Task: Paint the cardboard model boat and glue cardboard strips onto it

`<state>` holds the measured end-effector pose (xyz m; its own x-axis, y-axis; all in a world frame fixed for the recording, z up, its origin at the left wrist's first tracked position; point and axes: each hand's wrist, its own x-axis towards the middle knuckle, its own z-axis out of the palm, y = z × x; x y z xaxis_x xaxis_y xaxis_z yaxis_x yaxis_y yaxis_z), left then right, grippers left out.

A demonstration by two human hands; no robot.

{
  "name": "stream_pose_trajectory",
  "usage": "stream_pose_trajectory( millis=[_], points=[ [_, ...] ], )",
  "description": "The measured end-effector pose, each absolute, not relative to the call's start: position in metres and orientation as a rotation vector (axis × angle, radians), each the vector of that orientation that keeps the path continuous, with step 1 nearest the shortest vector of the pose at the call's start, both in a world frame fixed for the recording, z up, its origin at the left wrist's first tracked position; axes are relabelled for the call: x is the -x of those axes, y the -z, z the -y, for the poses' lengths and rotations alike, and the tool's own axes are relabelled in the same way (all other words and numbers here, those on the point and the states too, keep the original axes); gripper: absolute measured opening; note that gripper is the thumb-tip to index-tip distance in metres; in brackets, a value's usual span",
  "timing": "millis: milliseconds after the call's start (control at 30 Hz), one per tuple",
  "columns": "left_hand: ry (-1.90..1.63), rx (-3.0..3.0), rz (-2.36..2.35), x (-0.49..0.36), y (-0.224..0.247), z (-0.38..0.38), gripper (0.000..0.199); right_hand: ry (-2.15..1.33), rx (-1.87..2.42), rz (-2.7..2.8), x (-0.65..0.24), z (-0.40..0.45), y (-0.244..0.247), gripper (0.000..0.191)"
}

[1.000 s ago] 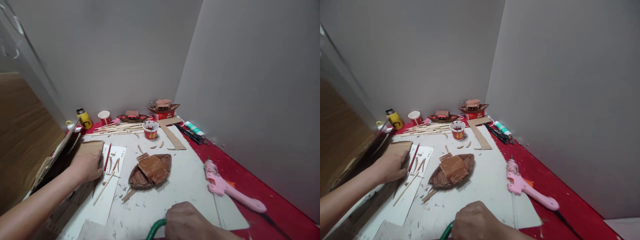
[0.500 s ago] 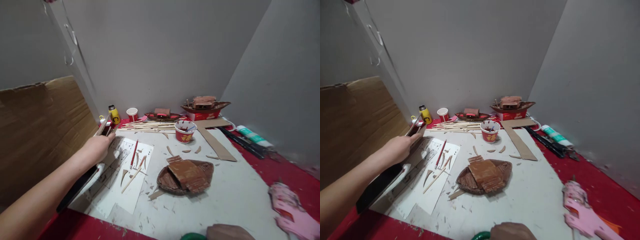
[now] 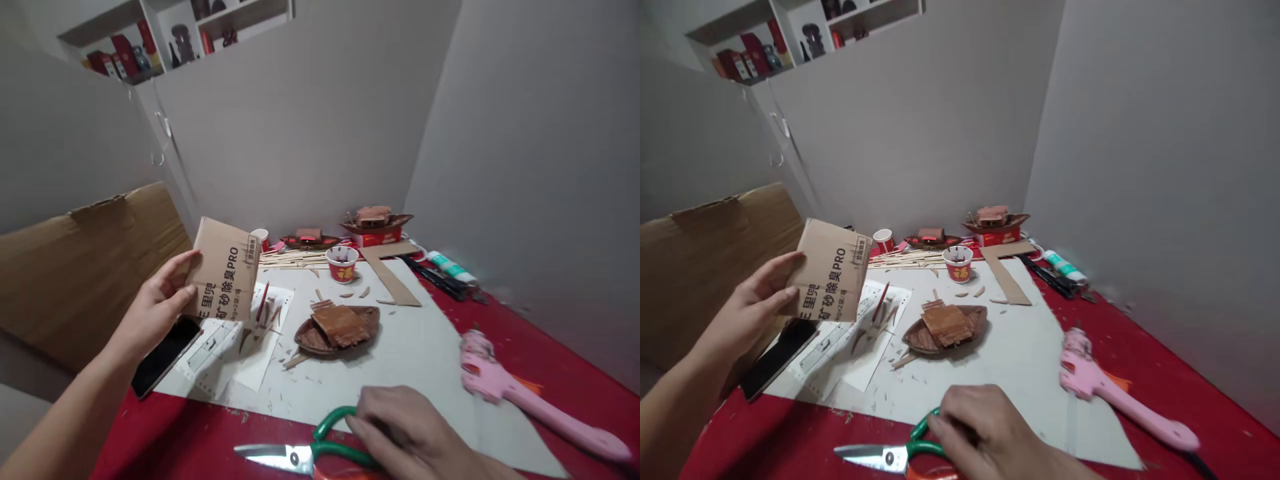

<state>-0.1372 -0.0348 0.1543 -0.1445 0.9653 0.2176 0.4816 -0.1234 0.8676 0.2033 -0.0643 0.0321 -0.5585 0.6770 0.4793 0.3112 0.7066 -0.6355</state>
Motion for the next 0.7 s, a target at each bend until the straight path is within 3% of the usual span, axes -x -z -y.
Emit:
stream_pose_trajectory(
  millis=[133,200,267,367,567,700],
  points=[
    [-1.199,-1.403,-1.364,0.108,-0.138,0.062,0.071,-1.392,0.783,1.717,-0.200,0.058,-0.033,0.041],
    [-1.158,-1.343,-1.226,0.088,-0.126,0.073,0.075,-1.655,0.709,1.531,-0.197,0.055,-0.030,0.063],
    [-1.125,-1.311,-1.097,0.070,-0.113,0.081,0.079,-1.738,0.628,1.507,-0.193,0.054,-0.028,0.071],
    [-1.075,-1.249,-1.015,0.049,-0.096,0.088,0.075,-1.722,0.650,1.502,-0.190,0.056,-0.026,0.066],
    [-0.988,-1.164,-1.034,0.024,-0.078,0.094,0.042,-1.497,0.671,1.541,-0.194,0.060,-0.033,0.066],
    [-0.954,-1.092,-1.012,0.010,-0.067,0.096,0.044,-1.170,0.711,1.550,-0.204,0.053,-0.034,0.053]
  ],
)
